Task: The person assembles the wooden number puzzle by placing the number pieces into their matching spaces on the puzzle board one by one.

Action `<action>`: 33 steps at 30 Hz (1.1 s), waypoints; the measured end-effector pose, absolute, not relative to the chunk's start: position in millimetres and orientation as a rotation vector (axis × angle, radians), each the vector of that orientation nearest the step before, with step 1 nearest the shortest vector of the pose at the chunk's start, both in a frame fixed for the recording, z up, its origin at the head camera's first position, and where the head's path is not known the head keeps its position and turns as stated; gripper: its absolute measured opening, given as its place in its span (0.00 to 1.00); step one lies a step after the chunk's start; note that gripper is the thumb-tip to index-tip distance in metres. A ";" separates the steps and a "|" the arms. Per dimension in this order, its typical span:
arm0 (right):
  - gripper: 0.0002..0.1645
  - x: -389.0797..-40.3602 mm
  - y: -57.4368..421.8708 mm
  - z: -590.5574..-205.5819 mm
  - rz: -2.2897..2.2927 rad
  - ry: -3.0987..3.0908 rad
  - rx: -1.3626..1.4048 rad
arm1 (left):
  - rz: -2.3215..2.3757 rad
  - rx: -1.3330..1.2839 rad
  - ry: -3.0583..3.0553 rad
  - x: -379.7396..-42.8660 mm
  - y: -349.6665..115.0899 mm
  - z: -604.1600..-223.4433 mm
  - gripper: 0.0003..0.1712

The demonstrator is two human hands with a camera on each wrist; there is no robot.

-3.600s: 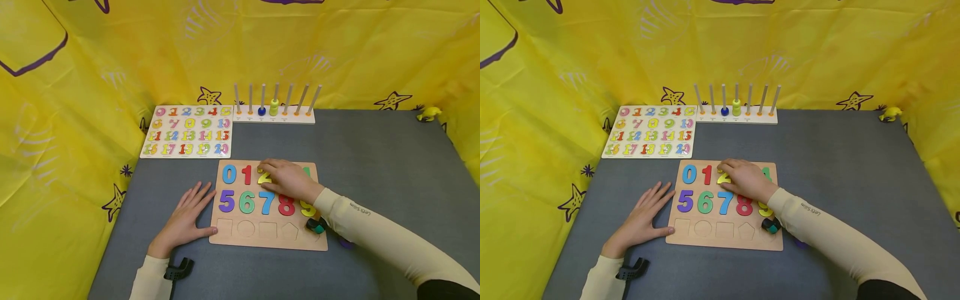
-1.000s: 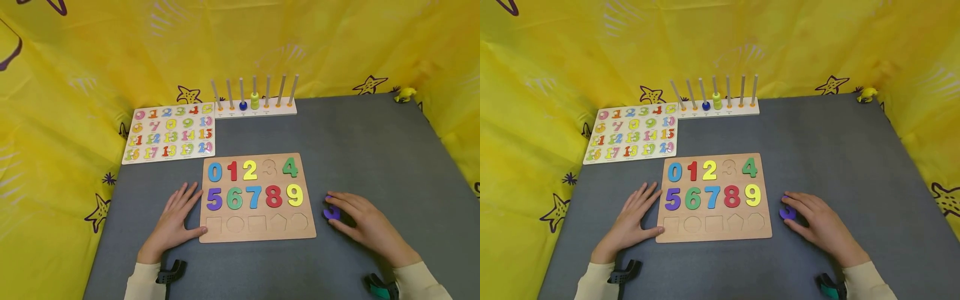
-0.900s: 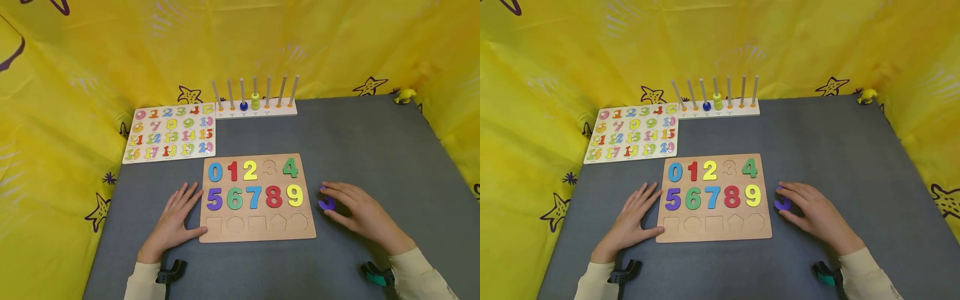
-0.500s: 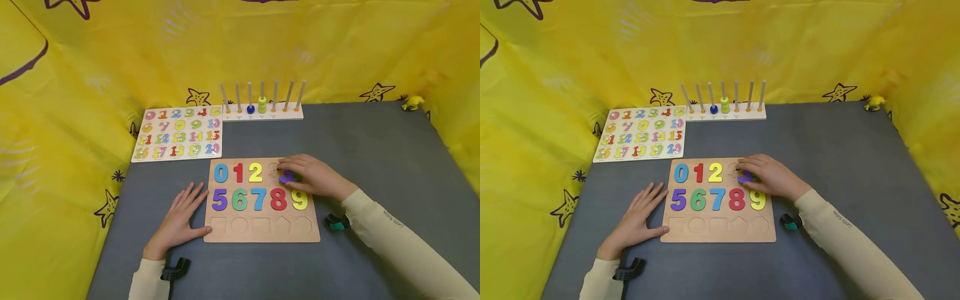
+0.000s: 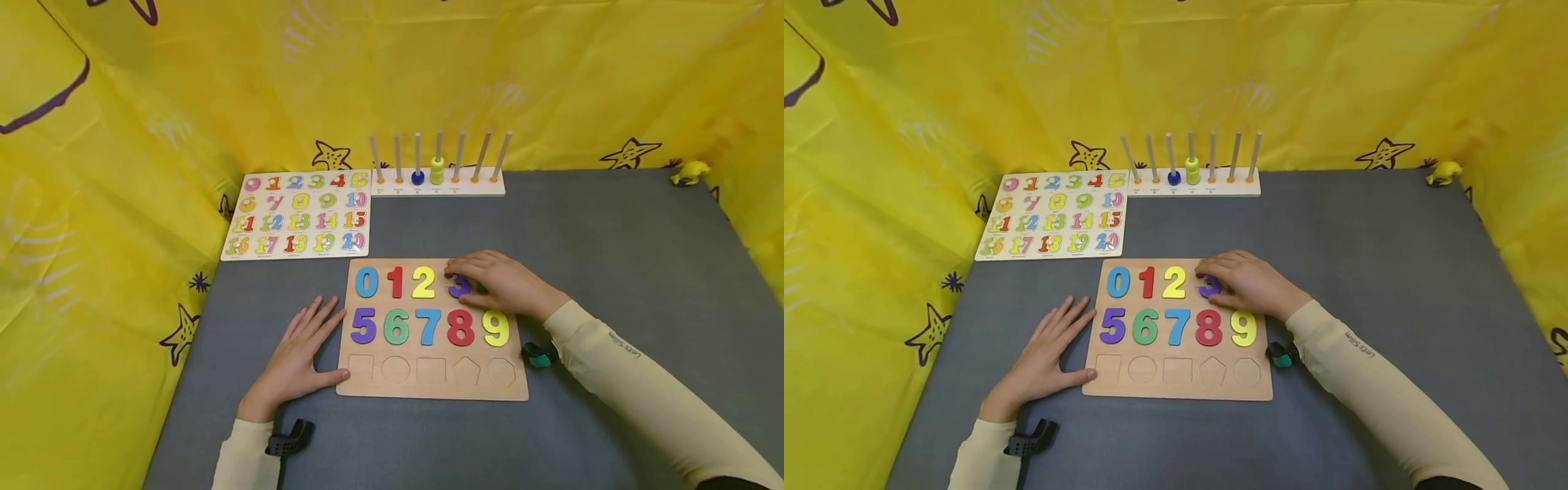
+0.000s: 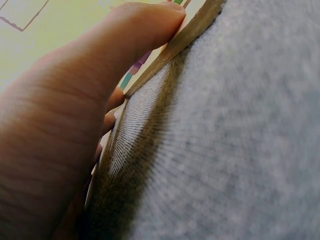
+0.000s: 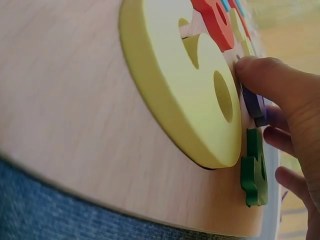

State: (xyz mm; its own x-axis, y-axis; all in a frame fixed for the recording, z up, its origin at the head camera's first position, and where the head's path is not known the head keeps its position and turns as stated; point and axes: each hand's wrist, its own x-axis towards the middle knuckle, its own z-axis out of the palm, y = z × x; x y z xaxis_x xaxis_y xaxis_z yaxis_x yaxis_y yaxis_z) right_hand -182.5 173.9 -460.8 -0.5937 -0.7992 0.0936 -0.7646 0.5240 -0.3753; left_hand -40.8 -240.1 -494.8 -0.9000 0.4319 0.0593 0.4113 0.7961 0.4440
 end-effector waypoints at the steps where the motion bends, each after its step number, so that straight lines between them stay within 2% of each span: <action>1: 0.36 -182.3 173.6 -460.6 -0.587 2.667 -1.366 | 0.707 0.687 2.933 -40.8 -240.1 -494.7 0.62; 33: 0.39 -173.5 165.9 -460.4 -0.536 2.788 -1.285 | 0.696 0.666 2.931 -37.5 -241.2 -491.9 0.63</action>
State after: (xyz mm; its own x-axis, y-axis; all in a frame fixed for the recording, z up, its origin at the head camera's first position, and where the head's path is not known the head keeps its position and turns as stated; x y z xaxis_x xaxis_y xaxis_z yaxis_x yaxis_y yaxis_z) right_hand -173.5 165.9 -460.4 -0.6598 -0.7419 0.1192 -0.7332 0.6010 -0.3181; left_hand -37.5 -241.2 -491.9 -0.9053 0.4225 0.0440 0.3972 0.8050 0.4406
